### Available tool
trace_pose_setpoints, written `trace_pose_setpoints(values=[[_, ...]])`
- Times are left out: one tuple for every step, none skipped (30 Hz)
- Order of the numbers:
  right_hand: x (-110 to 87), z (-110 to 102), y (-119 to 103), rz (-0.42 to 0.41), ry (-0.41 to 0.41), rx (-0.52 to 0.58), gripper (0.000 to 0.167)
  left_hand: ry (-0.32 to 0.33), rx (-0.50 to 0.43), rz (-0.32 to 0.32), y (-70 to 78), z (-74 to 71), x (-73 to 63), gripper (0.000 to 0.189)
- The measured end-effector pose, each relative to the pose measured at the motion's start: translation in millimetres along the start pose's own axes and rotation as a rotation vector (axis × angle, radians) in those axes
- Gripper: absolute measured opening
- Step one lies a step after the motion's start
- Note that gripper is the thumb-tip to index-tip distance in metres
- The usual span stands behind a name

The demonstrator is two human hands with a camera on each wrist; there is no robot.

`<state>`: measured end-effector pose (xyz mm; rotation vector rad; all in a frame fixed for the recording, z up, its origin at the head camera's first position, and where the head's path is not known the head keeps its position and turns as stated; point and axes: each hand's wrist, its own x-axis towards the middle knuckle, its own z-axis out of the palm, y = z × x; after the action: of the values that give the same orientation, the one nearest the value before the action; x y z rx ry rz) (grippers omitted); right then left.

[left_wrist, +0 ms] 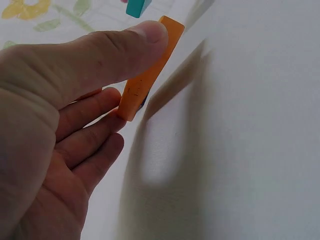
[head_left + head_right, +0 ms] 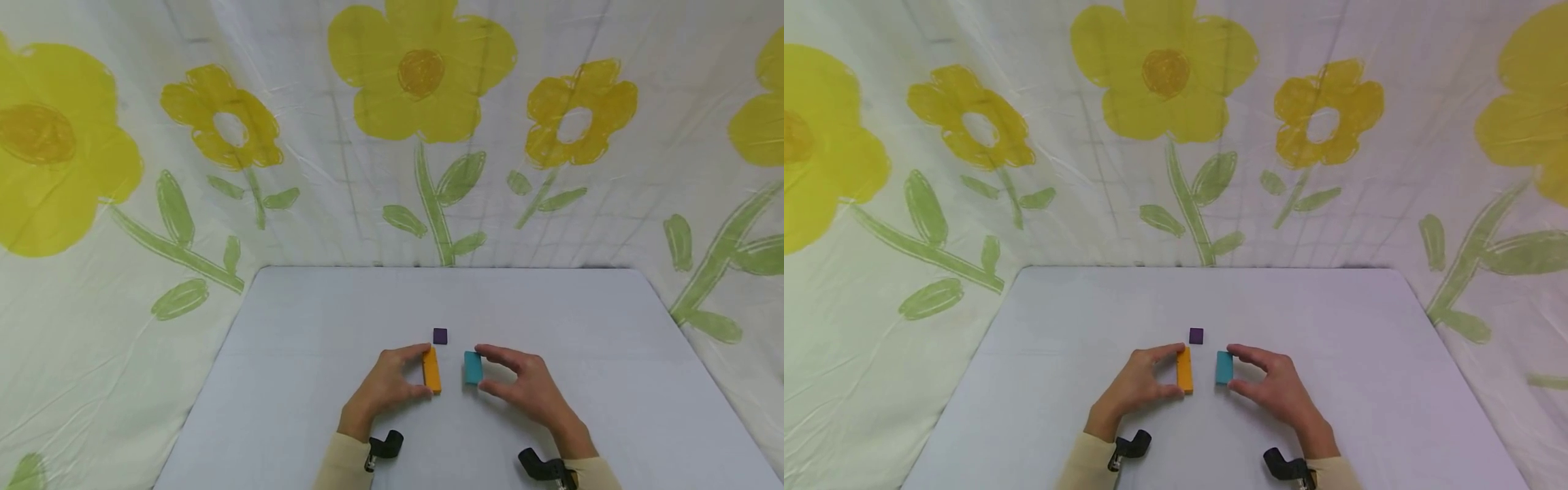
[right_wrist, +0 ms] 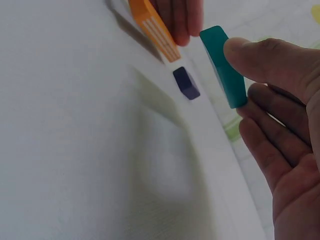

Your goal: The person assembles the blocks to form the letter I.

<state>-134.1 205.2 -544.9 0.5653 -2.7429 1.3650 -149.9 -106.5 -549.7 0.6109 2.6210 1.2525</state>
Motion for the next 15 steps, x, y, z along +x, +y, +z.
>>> trace_pose_setpoints(values=[[-0.7,0.5,-1.3,0.003,0.000,0.000,0.061,-0.004,-0.002,-0.009,0.6,0.6,-0.1,0.083],[-1.5,1.0,-2.5,0.007,-0.004,0.001,0.061,-0.005,0.001,-0.012,0.9,1.3,-0.2,0.083],[-2.3,1.5,-3.8,0.012,-0.005,-0.003,0.061,-0.007,0.001,-0.015,1.4,1.7,-0.2,0.082],[-3.1,2.1,-5.0,0.018,-0.007,-0.005,0.061,-0.008,-0.001,-0.018,1.8,2.2,-0.2,0.082],[-3.8,2.6,-6.2,0.023,-0.009,-0.006,0.061,-0.009,0.001,-0.019,2.1,2.6,-0.3,0.082],[-4.6,3.1,-7.4,0.025,-0.009,-0.008,0.061,-0.010,0.004,-0.021,2.4,3.0,-0.5,0.083],[-5.4,3.5,-8.6,0.026,-0.008,-0.008,0.061,-0.010,0.004,-0.021,2.8,3.3,-0.6,0.082],[-6.2,4.0,-9.6,0.022,-0.008,-0.010,0.061,-0.010,0.006,-0.021,2.8,3.8,-0.6,0.082],[-7.0,4.4,-10.7,0.017,-0.006,-0.012,0.061,-0.010,0.007,-0.021,2.7,4.3,-0.7,0.082],[-7.9,4.9,-11.6,0.010,-0.005,-0.014,0.061,-0.010,0.009,-0.020,2.6,4.9,-0.7,0.082],[-8.9,5.4,-12.3,0.001,-0.003,-0.016,0.060,-0.011,0.016,-0.018,2.4,5.5,-1.0,0.082],[-9.9,5.9,-13.0,-0.009,-0.001,-0.017,0.060,-0.012,0.021,-0.021,2.3,6.1,-1.0,0.082],[-10.9,6.7,-13.6,-0.017,0.000,-0.016,0.060,-0.013,0.021,-0.023,2.1,6.6,-0.9,0.082],[-11.9,7.5,-14.0,-0.026,0.001,-0.014,0.059,-0.015,0.023,-0.026,1.9,7.1,-0.9,0.082],[-12.9,8.5,-14.4,-0.034,0.002,-0.011,0.059,-0.017,0.026,-0.030,2.0,7.3,-1.1,0.082]])
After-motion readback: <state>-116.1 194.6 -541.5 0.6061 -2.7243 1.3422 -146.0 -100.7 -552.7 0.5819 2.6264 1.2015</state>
